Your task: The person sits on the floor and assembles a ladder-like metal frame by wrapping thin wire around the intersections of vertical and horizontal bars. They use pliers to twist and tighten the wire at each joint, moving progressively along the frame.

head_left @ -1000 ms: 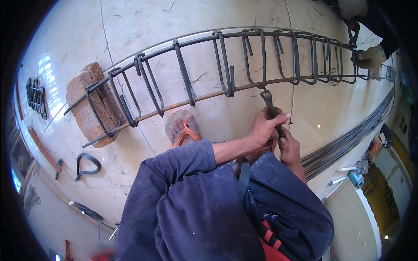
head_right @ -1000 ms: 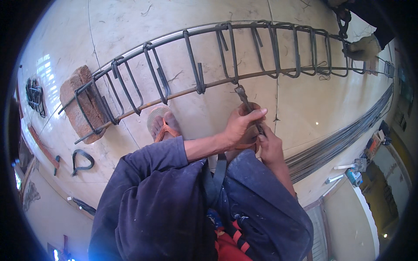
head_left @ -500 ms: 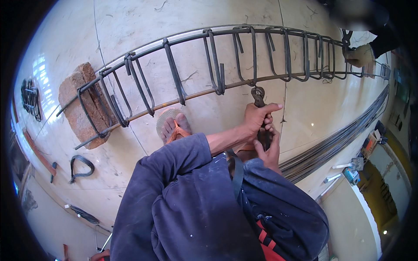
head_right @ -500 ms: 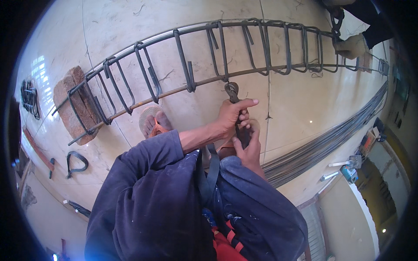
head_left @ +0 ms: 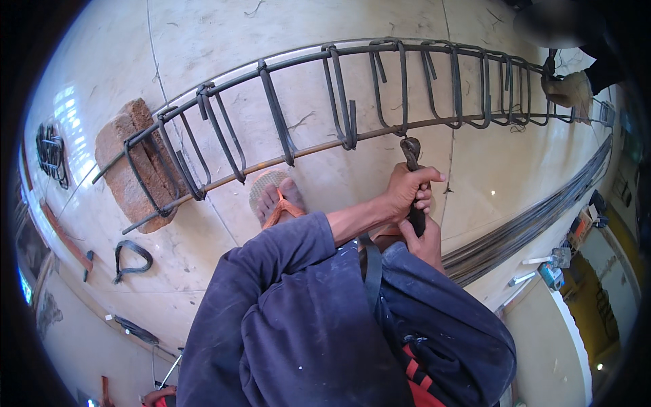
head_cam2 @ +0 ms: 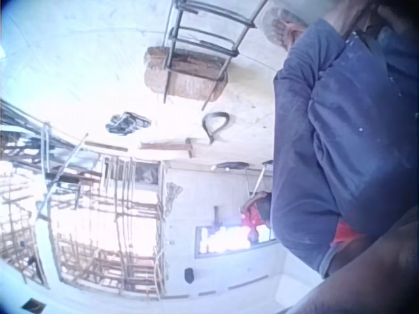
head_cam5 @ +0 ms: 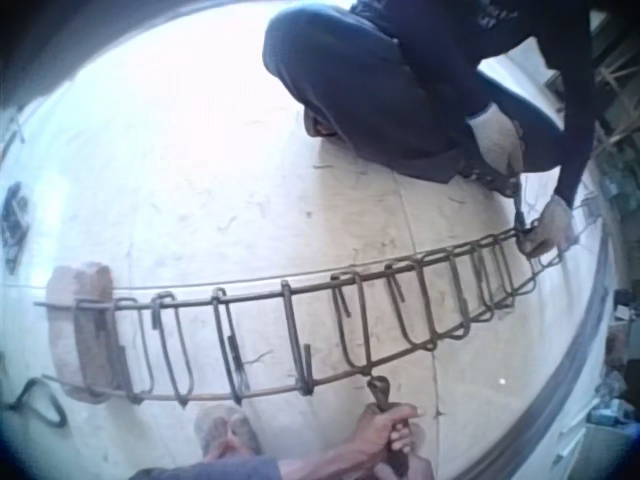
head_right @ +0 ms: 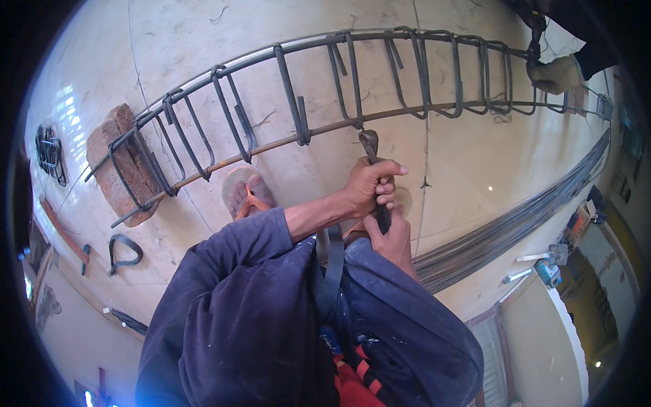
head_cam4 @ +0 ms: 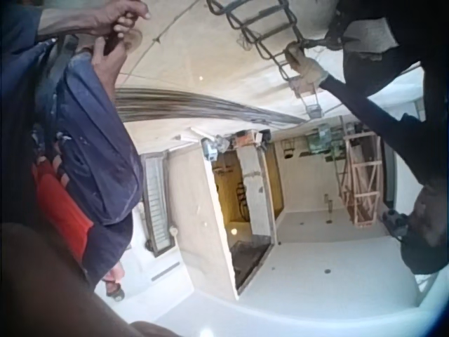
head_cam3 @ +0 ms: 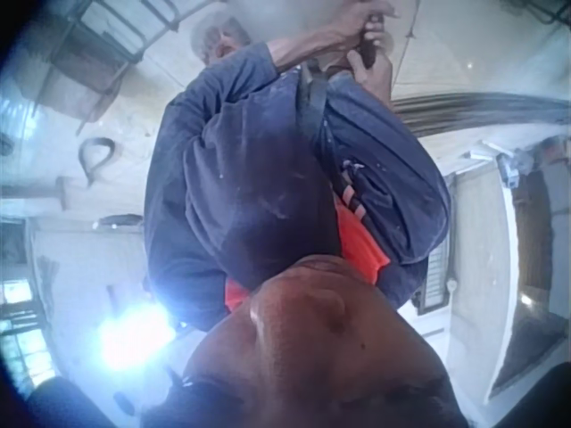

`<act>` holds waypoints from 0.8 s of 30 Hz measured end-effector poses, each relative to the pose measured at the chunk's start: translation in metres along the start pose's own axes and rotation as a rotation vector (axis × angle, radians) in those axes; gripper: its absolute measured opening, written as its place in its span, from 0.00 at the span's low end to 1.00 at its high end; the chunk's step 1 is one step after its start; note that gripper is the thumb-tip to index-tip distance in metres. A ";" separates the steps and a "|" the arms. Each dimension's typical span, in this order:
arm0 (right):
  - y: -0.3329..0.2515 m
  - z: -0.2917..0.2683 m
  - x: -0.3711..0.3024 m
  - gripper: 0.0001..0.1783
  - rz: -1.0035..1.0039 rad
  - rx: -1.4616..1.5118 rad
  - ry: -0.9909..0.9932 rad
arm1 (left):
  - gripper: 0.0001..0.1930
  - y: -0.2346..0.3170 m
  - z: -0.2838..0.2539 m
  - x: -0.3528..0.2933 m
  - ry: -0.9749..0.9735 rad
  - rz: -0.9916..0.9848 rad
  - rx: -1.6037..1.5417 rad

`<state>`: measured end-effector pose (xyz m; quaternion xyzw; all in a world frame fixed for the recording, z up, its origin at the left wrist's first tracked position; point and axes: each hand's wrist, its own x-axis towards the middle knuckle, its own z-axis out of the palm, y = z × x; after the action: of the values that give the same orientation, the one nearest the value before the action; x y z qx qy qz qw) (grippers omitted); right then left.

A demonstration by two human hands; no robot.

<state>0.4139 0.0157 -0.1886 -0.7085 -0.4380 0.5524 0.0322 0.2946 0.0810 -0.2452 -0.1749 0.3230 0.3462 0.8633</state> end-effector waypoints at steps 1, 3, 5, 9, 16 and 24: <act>-0.005 -0.001 0.002 0.21 0.033 -0.057 -0.012 | 0.18 0.000 0.000 0.000 -0.001 -0.003 0.020; 0.021 0.009 0.010 0.20 -0.034 -0.072 0.108 | 0.18 0.000 0.002 -0.002 -0.024 -0.039 0.073; 0.031 0.013 0.018 0.18 -0.064 -0.069 0.152 | 0.17 -0.003 -0.006 0.007 -0.054 0.024 0.130; 0.019 -0.001 0.030 0.16 -0.078 -0.170 0.137 | 0.18 -0.010 -0.004 0.013 0.053 0.228 0.178; 0.022 0.002 0.011 0.20 -0.133 -0.516 0.329 | 0.25 -0.024 0.047 -0.013 0.524 0.392 0.533; 0.018 -0.012 0.000 0.28 -0.086 0.235 -0.188 | 0.19 -0.005 0.014 -0.014 0.090 0.171 0.141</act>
<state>0.4341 0.0104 -0.1934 -0.6255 -0.4016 0.6618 0.0974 0.2966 0.0775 -0.2250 -0.1011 0.3988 0.3870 0.8252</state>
